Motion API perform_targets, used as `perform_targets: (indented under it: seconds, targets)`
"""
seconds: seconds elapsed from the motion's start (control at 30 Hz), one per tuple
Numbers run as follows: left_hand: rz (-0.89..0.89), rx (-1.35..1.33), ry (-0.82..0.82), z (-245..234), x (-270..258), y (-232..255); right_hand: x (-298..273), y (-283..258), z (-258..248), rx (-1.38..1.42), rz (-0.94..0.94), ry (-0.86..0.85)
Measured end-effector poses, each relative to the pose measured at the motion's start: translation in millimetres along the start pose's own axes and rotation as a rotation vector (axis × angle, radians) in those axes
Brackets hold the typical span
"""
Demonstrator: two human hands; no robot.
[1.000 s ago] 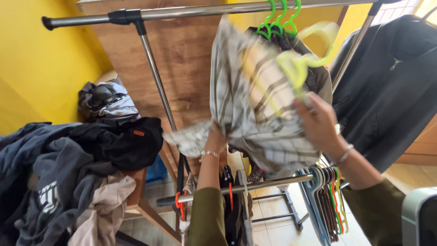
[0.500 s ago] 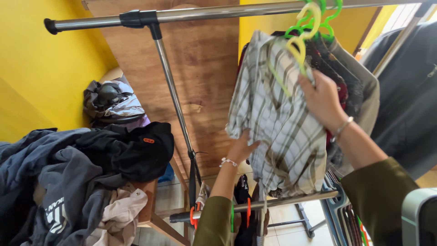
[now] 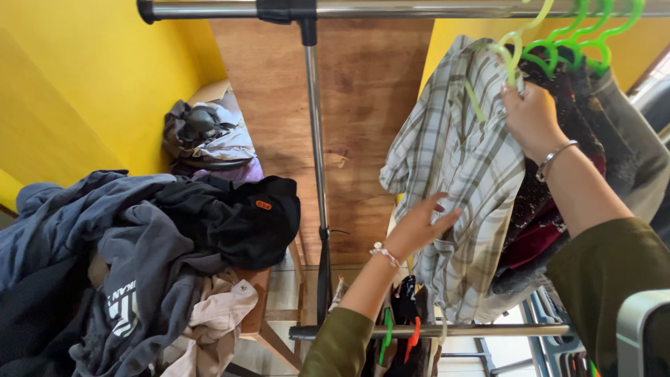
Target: The person removes a plaid shirt from a clothing rack, then selects a dark blue shirt from a pile on a table. They lay the shirt flat, button it up, place it on an orange hanger, and smooth it out.
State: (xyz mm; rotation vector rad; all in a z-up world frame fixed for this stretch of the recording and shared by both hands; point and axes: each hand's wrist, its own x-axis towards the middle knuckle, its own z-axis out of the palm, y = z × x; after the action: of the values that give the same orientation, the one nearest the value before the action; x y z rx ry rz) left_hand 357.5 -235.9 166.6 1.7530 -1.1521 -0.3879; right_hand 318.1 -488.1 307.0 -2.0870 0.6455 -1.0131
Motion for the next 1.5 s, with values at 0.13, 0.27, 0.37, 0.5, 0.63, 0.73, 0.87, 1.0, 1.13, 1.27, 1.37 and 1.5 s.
perform_targets:
  seconds: [0.13, 0.27, 0.37, 0.5, 0.63, 0.73, 0.87, 1.0, 1.13, 1.27, 1.37, 1.5]
  targets:
    - [0.109, 0.091, -0.006, 13, -11, 23, 21, 1, 9, 0.075, 0.012, -0.088]
    - [0.033, 0.263, 0.101, 27, -20, 38, 26, 3, 42, 0.237, 0.061, -0.185]
    - [0.062, 0.358, 0.241, 22, -24, 30, 23, -4, 73, 0.270, 0.060, -0.182]
    - [0.001, 0.254, 0.369, 11, -30, 5, 17, -23, 100, 0.128, 0.033, -0.246]
    - [0.021, 0.328, 0.445, -13, -47, -19, 9, -58, 130, 0.458, 0.095, -0.359]
    - [0.052, 0.393, 0.551, -33, -60, -30, -1, -87, 148, 0.513, 0.089, -0.466]
    - [0.043, 0.452, 0.723, -58, -78, -47, -13, -116, 165, 0.680, 0.120, -0.623]
    - [0.039, 0.670, 0.672, -69, -93, -74, -15, -126, 168, 0.690, 0.127, -0.652]
    - [-0.095, 0.655, 0.609, -46, -91, -101, -12, -117, 158, 0.560, 0.093, -0.704]
    - [-0.529, 0.636, 0.631, -46, -83, -129, -11, -99, 134, 0.362, 0.127, -0.774]
    - [-0.334, 0.579, 0.921, -75, -98, -147, -17, -78, 103, 0.208, 0.017, -0.663]
    - [0.013, 0.786, 0.772, -77, -120, -153, -28, -36, 42, -0.277, -0.474, -0.212]
